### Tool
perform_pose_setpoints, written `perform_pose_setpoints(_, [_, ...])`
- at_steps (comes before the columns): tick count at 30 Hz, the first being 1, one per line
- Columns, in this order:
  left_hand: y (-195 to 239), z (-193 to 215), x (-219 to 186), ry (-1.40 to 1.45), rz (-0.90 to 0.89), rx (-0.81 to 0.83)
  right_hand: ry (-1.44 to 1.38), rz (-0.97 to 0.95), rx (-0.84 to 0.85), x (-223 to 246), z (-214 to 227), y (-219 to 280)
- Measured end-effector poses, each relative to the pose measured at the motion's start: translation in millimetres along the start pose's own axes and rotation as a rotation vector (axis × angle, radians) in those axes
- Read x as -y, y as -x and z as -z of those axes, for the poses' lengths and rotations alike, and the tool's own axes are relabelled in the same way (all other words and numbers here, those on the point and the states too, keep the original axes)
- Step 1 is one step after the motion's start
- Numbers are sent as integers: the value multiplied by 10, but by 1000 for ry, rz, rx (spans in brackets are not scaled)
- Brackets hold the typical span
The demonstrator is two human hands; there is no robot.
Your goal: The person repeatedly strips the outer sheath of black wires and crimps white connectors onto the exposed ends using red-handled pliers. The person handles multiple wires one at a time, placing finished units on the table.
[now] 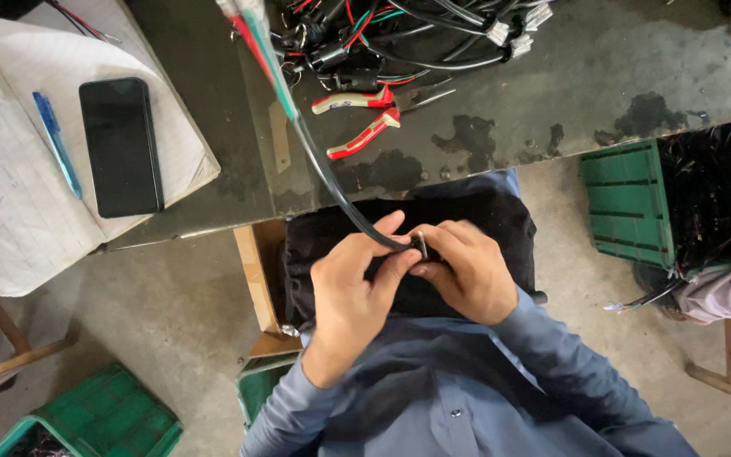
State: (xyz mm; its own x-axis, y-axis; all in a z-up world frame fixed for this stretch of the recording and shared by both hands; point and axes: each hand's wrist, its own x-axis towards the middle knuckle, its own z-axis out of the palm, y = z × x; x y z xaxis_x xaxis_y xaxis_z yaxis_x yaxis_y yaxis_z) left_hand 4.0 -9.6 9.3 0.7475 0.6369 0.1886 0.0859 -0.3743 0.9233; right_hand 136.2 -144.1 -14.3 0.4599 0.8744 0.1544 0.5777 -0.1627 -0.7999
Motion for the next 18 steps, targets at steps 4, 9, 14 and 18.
perform_pose_setpoints(4, [172,-89,-73,48,43,-82,-103,-20,87,28,3,37])
perform_pose_setpoints(9, [131,-215,-96,138,70,-20,-181,-20,85,-94,-57,-98])
perform_pose_setpoints(14, [37,-2,303,252,228,359,-278,-45,141,-204,-149,-14])
perform_pose_setpoints(18, [25,-48,437,323,333,366,-220,-42,75,-206,-183,37])
